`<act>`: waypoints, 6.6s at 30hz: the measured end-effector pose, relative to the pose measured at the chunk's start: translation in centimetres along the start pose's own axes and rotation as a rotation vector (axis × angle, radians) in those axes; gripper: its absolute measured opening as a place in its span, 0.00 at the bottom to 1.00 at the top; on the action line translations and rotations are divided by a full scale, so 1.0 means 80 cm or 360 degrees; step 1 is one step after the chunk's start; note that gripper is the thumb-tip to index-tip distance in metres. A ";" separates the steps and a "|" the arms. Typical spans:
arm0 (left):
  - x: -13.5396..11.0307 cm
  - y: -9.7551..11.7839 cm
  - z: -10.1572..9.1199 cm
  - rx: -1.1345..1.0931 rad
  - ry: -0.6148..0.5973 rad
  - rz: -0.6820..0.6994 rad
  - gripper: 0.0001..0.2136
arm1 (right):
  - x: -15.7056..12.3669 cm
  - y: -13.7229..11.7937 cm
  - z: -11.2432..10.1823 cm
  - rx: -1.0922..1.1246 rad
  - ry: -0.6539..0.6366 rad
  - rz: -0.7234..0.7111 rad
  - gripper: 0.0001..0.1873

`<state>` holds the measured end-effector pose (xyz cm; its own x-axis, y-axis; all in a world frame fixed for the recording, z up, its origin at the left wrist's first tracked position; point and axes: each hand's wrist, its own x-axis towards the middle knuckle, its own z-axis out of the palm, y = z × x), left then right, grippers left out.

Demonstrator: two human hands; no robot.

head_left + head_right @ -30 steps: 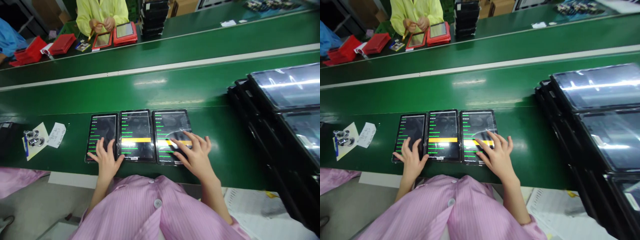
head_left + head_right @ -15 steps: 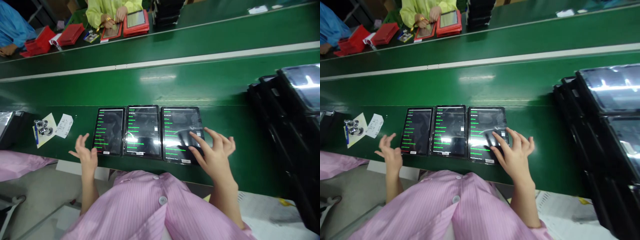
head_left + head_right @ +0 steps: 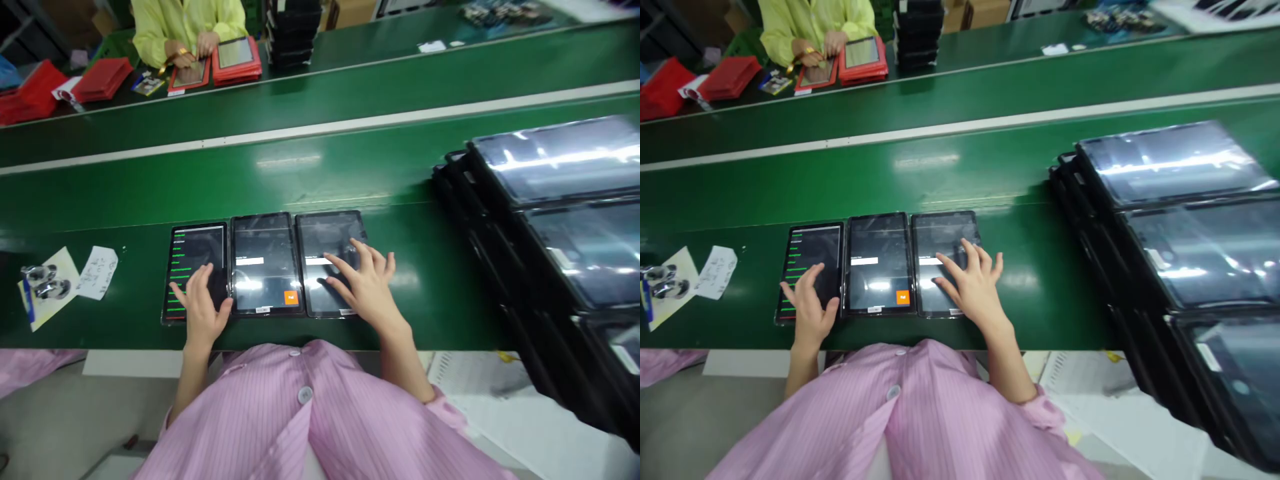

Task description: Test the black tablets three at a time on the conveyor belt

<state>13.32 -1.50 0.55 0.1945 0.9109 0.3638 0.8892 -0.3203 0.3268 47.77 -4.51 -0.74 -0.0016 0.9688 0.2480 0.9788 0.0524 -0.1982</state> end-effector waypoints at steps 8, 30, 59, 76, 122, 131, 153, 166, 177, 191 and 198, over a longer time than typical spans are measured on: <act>0.019 0.033 0.021 -0.0075 -0.0296 0.0237 0.24 | -0.022 0.022 -0.011 -0.0001 0.0077 0.0097 0.23; 0.035 0.052 0.033 -0.0017 -0.0215 0.0298 0.20 | -0.037 0.048 -0.002 0.0078 0.0299 0.0323 0.29; -0.006 -0.116 -0.021 0.0053 -0.0141 -0.0354 0.27 | -0.016 0.038 -0.004 0.0058 0.0478 0.0260 0.36; 0.170 -0.100 0.009 -0.0157 -0.0465 0.0809 0.27 | 0.181 -0.079 0.008 0.0166 -0.0340 -0.0590 0.31; 0.128 -0.094 -0.013 0.0385 -0.0075 0.0206 0.30 | 0.163 0.025 0.004 0.0008 -0.0056 -0.0508 0.32; 0.198 -0.085 0.014 -0.0025 -0.0494 0.0117 0.26 | 0.116 0.108 0.013 0.0171 0.0318 0.0042 0.24; 0.296 0.035 0.077 0.0191 -0.1240 -0.0141 0.24 | 0.120 0.123 0.053 0.1327 0.0561 0.0506 0.33; 0.306 0.110 0.091 -0.0113 -0.1379 0.0265 0.32 | 0.134 0.129 0.093 0.1861 0.0213 0.0649 0.37; 0.233 0.129 0.110 0.0384 -0.1173 0.0713 0.31 | 0.132 0.113 0.072 0.2237 0.0115 0.0516 0.47; 0.287 0.051 0.087 -0.0261 -0.1462 0.0400 0.36 | 0.117 0.119 0.055 0.1258 0.0386 0.0118 0.40; 0.281 0.030 0.075 -0.0254 -0.1442 0.0398 0.35 | 0.110 0.128 0.049 0.0914 0.0471 -0.0005 0.34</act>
<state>22.35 19.80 4.27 0.6780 0.6447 -0.3532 0.7244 -0.5040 0.4704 56.94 5.50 -4.30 0.1326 0.8647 0.4844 0.7130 0.2563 -0.6526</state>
